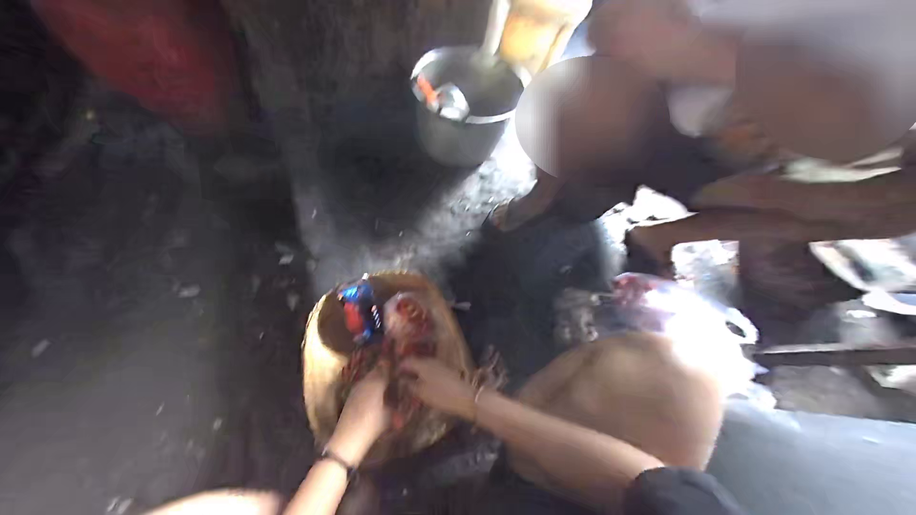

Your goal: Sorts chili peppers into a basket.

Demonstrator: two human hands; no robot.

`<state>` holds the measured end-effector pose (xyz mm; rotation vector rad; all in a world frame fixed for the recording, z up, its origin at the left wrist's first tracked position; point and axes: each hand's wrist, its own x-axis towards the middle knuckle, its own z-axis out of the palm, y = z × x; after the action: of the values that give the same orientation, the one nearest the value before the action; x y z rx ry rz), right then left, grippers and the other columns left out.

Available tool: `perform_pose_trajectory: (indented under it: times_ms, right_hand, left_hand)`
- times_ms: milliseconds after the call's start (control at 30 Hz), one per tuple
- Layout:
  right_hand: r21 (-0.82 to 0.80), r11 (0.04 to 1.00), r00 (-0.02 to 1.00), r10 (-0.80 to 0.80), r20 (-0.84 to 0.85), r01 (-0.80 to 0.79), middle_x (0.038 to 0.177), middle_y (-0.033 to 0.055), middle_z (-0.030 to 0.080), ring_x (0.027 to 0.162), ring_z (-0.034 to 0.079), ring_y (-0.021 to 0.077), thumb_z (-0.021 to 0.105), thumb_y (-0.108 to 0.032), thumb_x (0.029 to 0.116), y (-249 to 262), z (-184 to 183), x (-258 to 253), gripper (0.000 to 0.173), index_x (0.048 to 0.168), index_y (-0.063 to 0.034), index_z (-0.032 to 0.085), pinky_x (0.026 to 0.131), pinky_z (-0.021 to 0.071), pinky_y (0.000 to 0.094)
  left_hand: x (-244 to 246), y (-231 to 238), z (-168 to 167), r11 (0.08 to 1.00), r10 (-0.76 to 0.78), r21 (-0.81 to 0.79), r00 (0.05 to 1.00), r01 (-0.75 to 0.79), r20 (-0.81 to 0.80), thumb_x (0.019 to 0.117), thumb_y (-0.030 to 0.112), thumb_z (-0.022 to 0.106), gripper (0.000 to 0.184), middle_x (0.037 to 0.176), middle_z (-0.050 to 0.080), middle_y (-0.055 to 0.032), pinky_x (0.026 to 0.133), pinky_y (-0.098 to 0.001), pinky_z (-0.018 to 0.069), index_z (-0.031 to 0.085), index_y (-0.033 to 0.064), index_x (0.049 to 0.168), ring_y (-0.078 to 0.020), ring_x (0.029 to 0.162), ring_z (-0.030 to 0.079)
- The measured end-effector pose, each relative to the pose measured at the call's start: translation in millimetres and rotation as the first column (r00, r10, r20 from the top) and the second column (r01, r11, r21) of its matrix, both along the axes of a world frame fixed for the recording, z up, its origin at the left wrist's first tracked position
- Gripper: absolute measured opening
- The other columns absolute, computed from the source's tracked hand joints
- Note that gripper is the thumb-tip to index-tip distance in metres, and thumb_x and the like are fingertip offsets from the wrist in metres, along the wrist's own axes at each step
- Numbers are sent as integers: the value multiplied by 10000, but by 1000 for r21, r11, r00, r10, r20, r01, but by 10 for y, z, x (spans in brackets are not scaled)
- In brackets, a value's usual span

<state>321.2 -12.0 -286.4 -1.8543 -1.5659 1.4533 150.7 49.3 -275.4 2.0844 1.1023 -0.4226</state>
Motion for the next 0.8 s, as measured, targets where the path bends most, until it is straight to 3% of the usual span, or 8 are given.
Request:
perform_pose_trajectory:
  times_ms: [133, 300, 500, 600, 700, 800]
  right_hand:
    - [25, 999, 998, 36, 52, -38, 1345, 248, 620, 1287, 583, 379, 562, -154, 1043, 3, 12, -84, 364, 1371, 0, 599, 1116, 440, 544]
    - [82, 996, 998, 37, 50, -41, 1272, 275, 648, 1231, 611, 406, 618, -113, 997, 5, -72, -94, 331, 1283, 52, 642, 1077, 459, 569]
    - [90, 995, 999, 34, 35, -37, 1238, 279, 654, 1202, 619, 412, 670, -153, 984, -42, -146, -76, 350, 1264, 55, 642, 1060, 467, 571]
    - [95, 995, 1000, 22, 1, -22, 1243, 284, 654, 1206, 619, 410, 664, -92, 967, -44, -108, -92, 346, 1278, 56, 641, 1065, 464, 564]
    - [118, 991, 996, -53, -65, 61, 1247, 291, 650, 1213, 614, 403, 658, -69, 963, -26, -75, -26, 323, 1253, 73, 654, 1070, 462, 545]
    - [71, 977, 960, -181, -215, 200, 1227, 254, 664, 1159, 641, 332, 662, -132, 997, 10, -74, 8, 301, 1228, 60, 672, 1038, 494, 487]
  left_hand:
    - [-14, -53, 40, 997, 78, 12, 996, -78, 42, 905, 93, 723, 375, 1257, 666, -272, 1069, -564, 480, 677, -55, 1246, -421, 1222, 627]
    - [-50, -59, -86, 989, 150, -4, 981, -151, 125, 916, 33, 676, 404, 1273, 665, -291, 1098, -586, 452, 655, -47, 1311, -440, 1246, 619]
    - [-108, -40, -168, 972, 232, -30, 918, -235, 321, 962, 144, 699, 345, 1228, 689, -275, 1100, -564, 457, 686, -58, 1242, -409, 1220, 642]
    - [-130, -33, -224, 953, 300, -86, 878, -289, 374, 958, 192, 734, 358, 1218, 697, -254, 1096, -548, 462, 694, -44, 1224, -381, 1214, 647]
    - [-95, -29, -243, 911, 411, -207, 792, -355, 452, 994, 242, 702, 411, 1273, 667, -245, 1107, -523, 456, 642, -43, 1284, -355, 1244, 622]
    - [-87, -40, -180, 799, 575, -466, 708, -379, 410, 1064, 120, 517, 344, 1373, 591, -232, 1124, -458, 425, 563, -43, 1363, -291, 1295, 560]
